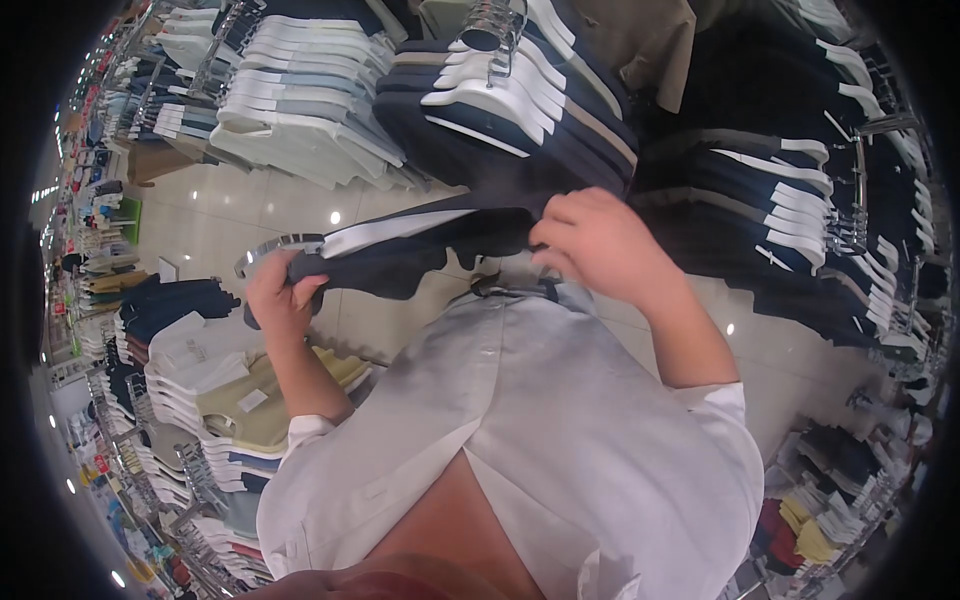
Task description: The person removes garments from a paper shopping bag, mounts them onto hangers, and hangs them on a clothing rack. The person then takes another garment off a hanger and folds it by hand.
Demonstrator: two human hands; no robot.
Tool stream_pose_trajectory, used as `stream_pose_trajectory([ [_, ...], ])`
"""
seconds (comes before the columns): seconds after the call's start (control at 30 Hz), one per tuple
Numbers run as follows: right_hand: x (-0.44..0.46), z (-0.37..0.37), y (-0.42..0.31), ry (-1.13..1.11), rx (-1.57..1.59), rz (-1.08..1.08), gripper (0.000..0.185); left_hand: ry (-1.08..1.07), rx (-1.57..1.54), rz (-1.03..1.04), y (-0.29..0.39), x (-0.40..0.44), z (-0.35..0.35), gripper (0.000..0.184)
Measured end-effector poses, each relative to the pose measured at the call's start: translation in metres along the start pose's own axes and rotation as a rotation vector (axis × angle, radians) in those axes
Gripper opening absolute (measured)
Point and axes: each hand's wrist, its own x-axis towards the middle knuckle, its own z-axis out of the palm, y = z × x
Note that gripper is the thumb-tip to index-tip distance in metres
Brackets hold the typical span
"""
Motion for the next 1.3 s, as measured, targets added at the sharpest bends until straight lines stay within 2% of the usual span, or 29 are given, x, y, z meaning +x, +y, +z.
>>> stream_pose_trajectory([
  [0.03, -0.001, -0.001, -0.006, -0.065, 0.089, 0.030, 0.037, -0.010, -0.034, -0.030, 0.000, -0.002, 0.003, 0.060],
  [0.13, -0.002, 0.001, 0.000, 0.175, 0.230, 0.117, 0.055, -0.013, -0.113, -0.061, 0.002, -0.001, 0.006, 0.062],
  [0.17, -0.005, -0.004, 0.001, 0.158, 0.140, 0.193, 0.066, -0.022, -0.137, -0.075, 0.003, -0.001, 0.003, 0.063],
  [0.4, -0.001, 0.037, 0.002, 0.265, -0.030, 0.056, 0.064, -0.041, -0.277, -0.144, 0.015, 0.011, 0.001, 0.060],
  [0.43, 0.001, 0.043, 0.003, 0.318, -0.016, 0.056, 0.058, -0.046, -0.278, -0.136, 0.016, 0.012, 0.001, 0.060],
  [0.53, 0.001, 0.042, 0.014, 0.262, 0.025, 0.090, 0.049, -0.072, -0.281, -0.117, 0.018, 0.016, 0.001, 0.059],
  [0.63, -0.001, 0.041, 0.020, 0.235, 0.201, 0.119, 0.040, -0.114, -0.286, -0.095, 0.020, 0.017, 0.002, 0.060],
  [0.73, 0.002, 0.043, 0.013, 0.208, 0.192, 0.188, 0.038, -0.108, -0.294, -0.078, 0.026, 0.018, 0.005, 0.060],
  [0.83, 0.009, 0.045, 0.000, 0.261, 0.093, 0.095, 0.039, -0.105, -0.321, -0.076, 0.030, 0.023, 0.011, 0.057],
  [0.97, 0.012, 0.045, -0.004, 0.118, 0.060, 0.121, 0.046, -0.193, -0.379, -0.126, 0.031, 0.020, 0.018, 0.050],
  [1.13, 0.021, 0.044, -0.018, 0.067, 0.037, 0.101, 0.050, -0.239, -0.381, -0.024, 0.054, 0.027, 0.028, 0.045],
  [1.2, 0.020, 0.044, -0.015, 0.133, 0.044, 0.109, 0.050, -0.230, -0.408, -0.016, 0.056, 0.029, 0.031, 0.043],
  [1.3, 0.013, 0.031, -0.007, 0.221, 0.061, 0.156, 0.052, -0.225, -0.276, 0.052, 0.033, 0.031, 0.028, 0.042],
])
